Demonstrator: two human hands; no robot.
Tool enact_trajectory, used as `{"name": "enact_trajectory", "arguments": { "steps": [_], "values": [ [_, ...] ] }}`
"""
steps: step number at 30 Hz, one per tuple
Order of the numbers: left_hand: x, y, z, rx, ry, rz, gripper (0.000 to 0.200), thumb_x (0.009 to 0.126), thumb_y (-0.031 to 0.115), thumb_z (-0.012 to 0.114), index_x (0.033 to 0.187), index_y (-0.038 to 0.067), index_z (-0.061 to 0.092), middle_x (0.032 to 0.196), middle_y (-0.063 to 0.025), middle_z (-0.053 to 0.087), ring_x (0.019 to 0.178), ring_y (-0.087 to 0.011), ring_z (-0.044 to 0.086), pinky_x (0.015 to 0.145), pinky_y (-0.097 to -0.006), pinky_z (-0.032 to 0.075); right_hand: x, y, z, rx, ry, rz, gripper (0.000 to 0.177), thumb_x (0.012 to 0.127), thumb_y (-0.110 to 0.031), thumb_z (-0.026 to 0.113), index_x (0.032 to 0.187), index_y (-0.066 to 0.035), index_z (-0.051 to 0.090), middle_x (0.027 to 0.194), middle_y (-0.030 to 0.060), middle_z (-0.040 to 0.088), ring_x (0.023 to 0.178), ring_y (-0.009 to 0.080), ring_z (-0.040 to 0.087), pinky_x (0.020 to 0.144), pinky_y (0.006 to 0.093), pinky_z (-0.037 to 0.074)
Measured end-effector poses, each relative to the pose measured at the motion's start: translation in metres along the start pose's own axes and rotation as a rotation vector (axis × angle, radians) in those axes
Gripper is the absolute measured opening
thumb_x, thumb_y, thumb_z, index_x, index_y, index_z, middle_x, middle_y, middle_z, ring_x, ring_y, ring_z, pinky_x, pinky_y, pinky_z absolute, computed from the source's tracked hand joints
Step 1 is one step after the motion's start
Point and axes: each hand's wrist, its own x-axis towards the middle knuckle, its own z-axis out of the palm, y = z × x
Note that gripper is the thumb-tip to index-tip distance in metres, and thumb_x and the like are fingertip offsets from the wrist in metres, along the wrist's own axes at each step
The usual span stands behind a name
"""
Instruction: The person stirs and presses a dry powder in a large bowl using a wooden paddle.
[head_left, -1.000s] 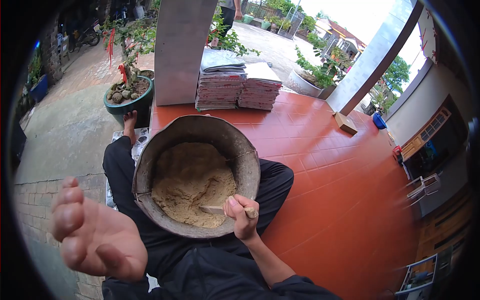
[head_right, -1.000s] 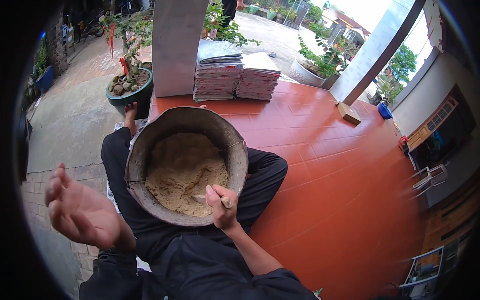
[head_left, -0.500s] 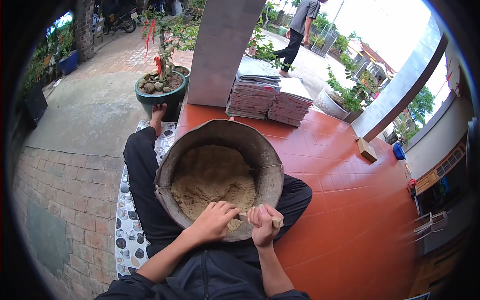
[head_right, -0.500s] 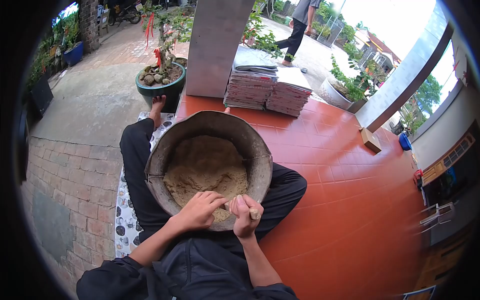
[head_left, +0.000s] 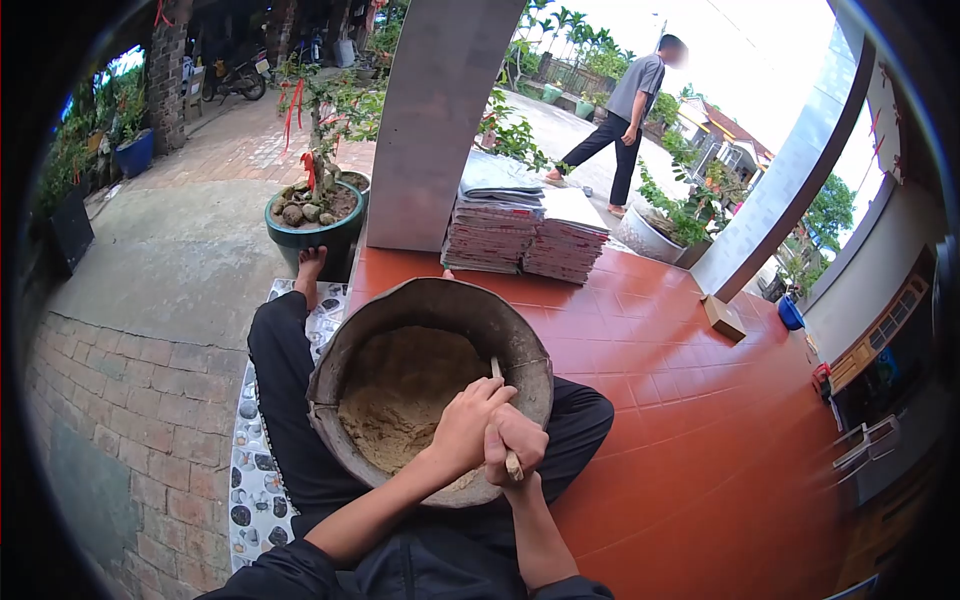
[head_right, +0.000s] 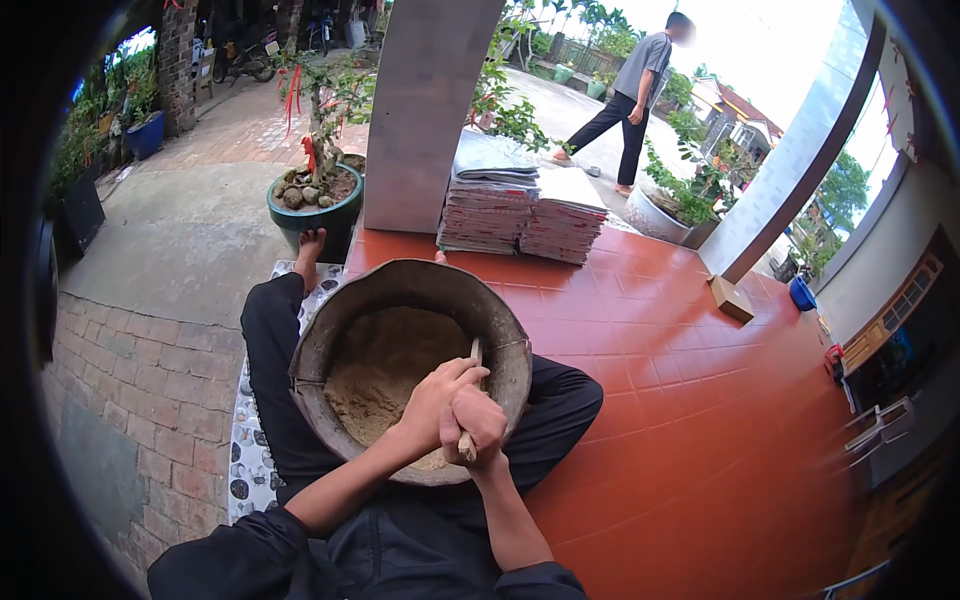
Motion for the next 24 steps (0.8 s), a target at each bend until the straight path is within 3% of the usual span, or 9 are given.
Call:
{"name": "enact_trajectory", "arguments": {
  "steps": [4,6,7,8,10,11,14,18,24],
  "values": [
    [-0.013,-0.028,0.029,0.175,-0.171,-0.057,0.032,0.081,0.017,0.059,0.111,0.007,0.059,0.121,-0.0137,0.059,0.113,-0.038,0.055,0.092,-0.0439,0.046,-0.022,0.022,-0.006,-0.007,-0.078,0.126,0.027,0.082,-0.005,0.05,0.058,0.002,0.041,0.053,0.0117,0.04,0.044,0.0238,0.041,0.045,0.0345,0.032],
    [-0.019,-0.023,0.022,0.348,-0.195,0.049,0.025,0.081,0.016,0.059,0.104,0.007,0.059,0.112,-0.0124,0.061,0.11,-0.0381,0.055,0.087,-0.0434,0.048,-0.032,0.017,-0.005,0.014,-0.07,0.164,0.028,0.083,-0.006,0.049,0.058,0.002,0.04,0.053,0.0119,0.04,0.044,0.0249,0.042,0.045,0.0347,0.032],
    [-0.02,-0.018,0.022,0.337,-0.194,0.064,0.02,0.081,0.016,0.06,0.098,0.007,0.058,0.099,-0.0111,0.061,0.104,-0.0339,0.058,0.081,-0.0414,0.049,-0.033,0.014,-0.008,0.014,-0.047,0.21,0.03,0.085,-0.008,0.048,0.058,0.002,0.04,0.052,0.0098,0.039,0.044,0.0204,0.042,0.045,0.0326,0.031],
    [-0.022,-0.018,0.025,0.336,-0.193,0.065,0.02,0.081,0.016,0.06,0.098,0.007,0.058,0.099,-0.0111,0.061,0.104,-0.0339,0.058,0.081,-0.0414,0.049,-0.033,0.009,-0.013,0.013,-0.047,0.209,0.03,0.085,-0.008,0.048,0.058,0.002,0.04,0.052,0.0098,0.039,0.044,0.0204,0.042,0.045,0.0326,0.031],
    [-0.023,-0.011,0.026,0.163,-0.23,0.042,0.02,0.082,0.018,0.06,0.096,0.005,0.06,0.093,-0.0137,0.063,0.091,-0.0335,0.062,0.075,-0.0426,0.051,-0.027,-0.003,-0.026,0.023,-0.024,0.494,0.033,0.087,-0.01,0.047,0.057,0.001,0.038,0.05,0.0054,0.038,0.044,0.014,0.039,0.045,0.03,0.029],
    [-0.024,-0.007,0.026,0.111,-0.239,0.029,0.02,0.082,0.019,0.06,0.094,0.004,0.06,0.089,-0.0147,0.063,0.084,-0.034,0.063,0.071,-0.0429,0.051,-0.028,0.0,-0.03,0.097,0.006,0.52,0.035,0.088,-0.011,0.045,0.056,-0.001,0.035,0.05,0.0017,0.036,0.046,0.0093,0.035,0.046,0.0274,0.027],
    [-0.026,0.008,0.022,0.105,-0.348,0.007,0.022,0.086,0.024,0.06,0.089,0.003,0.058,0.084,-0.0161,0.063,0.073,-0.0355,0.064,0.063,-0.0453,0.052,-0.022,-0.004,-0.047,0.491,0.059,0.743,0.038,0.092,-0.012,0.044,0.056,-0.004,0.035,0.049,0.0018,0.034,0.042,0.0119,0.031,0.046,0.0283,0.026],
    [-0.034,0.015,0.027,0.066,-0.39,0.011,0.029,0.087,0.031,0.061,0.089,0.003,0.056,0.083,-0.016,0.06,0.073,-0.0361,0.063,0.064,-0.0453,0.052,-0.034,-0.001,-0.059,0.613,0.267,0.799,0.041,0.093,-0.016,0.039,0.055,-0.014,0.025,0.046,-0.0026,0.023,0.04,0.01,0.019,0.046,0.0291,0.026],
    [-0.04,0.012,0.032,0.026,-0.49,0.003,0.031,0.091,0.031,0.057,0.094,0.0,0.053,0.089,-0.0196,0.057,0.077,-0.0395,0.062,0.067,-0.0478,0.052,-0.05,0.004,-0.064,0.654,0.422,0.834,0.04,0.092,-0.02,0.041,0.055,-0.016,0.025,0.045,-0.0037,0.021,0.039,0.0093,0.017,0.045,0.0283,0.025]
  ]
}}
